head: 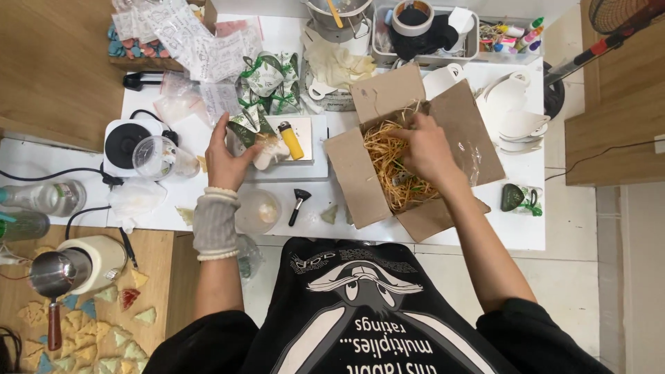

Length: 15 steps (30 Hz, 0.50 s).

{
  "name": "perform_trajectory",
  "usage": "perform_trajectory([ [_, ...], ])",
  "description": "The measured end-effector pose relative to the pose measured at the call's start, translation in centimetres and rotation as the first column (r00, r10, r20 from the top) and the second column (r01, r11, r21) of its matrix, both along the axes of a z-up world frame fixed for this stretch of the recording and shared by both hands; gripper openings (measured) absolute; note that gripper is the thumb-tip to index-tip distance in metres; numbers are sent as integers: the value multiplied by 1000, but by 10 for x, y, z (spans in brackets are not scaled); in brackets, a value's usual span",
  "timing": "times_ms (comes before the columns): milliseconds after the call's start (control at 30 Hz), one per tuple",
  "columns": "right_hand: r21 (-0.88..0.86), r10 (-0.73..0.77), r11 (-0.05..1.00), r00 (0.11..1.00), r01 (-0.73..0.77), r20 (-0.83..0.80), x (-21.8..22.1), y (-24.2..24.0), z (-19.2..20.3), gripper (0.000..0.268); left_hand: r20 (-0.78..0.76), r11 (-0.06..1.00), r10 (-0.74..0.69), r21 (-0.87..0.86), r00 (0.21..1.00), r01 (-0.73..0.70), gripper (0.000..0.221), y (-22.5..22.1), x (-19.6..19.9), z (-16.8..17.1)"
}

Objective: Cleaning, wrapping, and packaging small wax melt pieces into a box with decorative materials.

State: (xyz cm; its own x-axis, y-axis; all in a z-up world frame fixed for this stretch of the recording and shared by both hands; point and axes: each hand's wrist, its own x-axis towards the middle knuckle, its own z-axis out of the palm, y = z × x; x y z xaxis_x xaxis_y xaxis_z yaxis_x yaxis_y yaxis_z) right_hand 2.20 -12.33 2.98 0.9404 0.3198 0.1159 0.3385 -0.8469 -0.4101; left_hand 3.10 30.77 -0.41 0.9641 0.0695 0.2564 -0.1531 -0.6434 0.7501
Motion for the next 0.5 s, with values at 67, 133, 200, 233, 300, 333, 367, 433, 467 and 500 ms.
perform_trajectory([
  [67,-132,-16,991,999,20,33,9,12,-18,37,-19,1000,-3,-10,1000,3,95,-5,-3,5],
  [133,-261,-24,964,997,41,68,11,13,-29,22,-36,1000,-4,-19,999,3,100,-9,-11,14],
  [200,3,-44,999,994,44,96,12,0,-31,15,-21,999,24,37,999,-23,106,-10,-16,31],
  [233,4,-49,999,994,49,102,13,-6,-21,15,-16,999,19,37,1000,-18,106,-11,-21,36],
  [300,507,-60,844,969,178,-241,11,-21,0,8,86,993,98,49,991,-103,82,-15,-33,46],
  [333,504,-67,844,968,184,-240,7,-25,11,8,85,994,92,46,992,-96,82,-33,-36,60],
  [367,646,-41,718,943,258,-330,4,-28,22,4,175,991,130,-4,976,-132,68,-49,-38,76],
  [433,754,-2,563,913,338,-408,0,-29,41,6,263,986,166,-60,950,-156,54,-89,-36,95],
  [467,823,69,379,874,422,-480,-2,-29,48,4,286,989,23,-147,958,20,45,-112,-32,99],
  [500,843,156,182,832,506,-532,-4,-29,55,7,318,954,-117,-227,941,196,37,-135,-29,103],
])
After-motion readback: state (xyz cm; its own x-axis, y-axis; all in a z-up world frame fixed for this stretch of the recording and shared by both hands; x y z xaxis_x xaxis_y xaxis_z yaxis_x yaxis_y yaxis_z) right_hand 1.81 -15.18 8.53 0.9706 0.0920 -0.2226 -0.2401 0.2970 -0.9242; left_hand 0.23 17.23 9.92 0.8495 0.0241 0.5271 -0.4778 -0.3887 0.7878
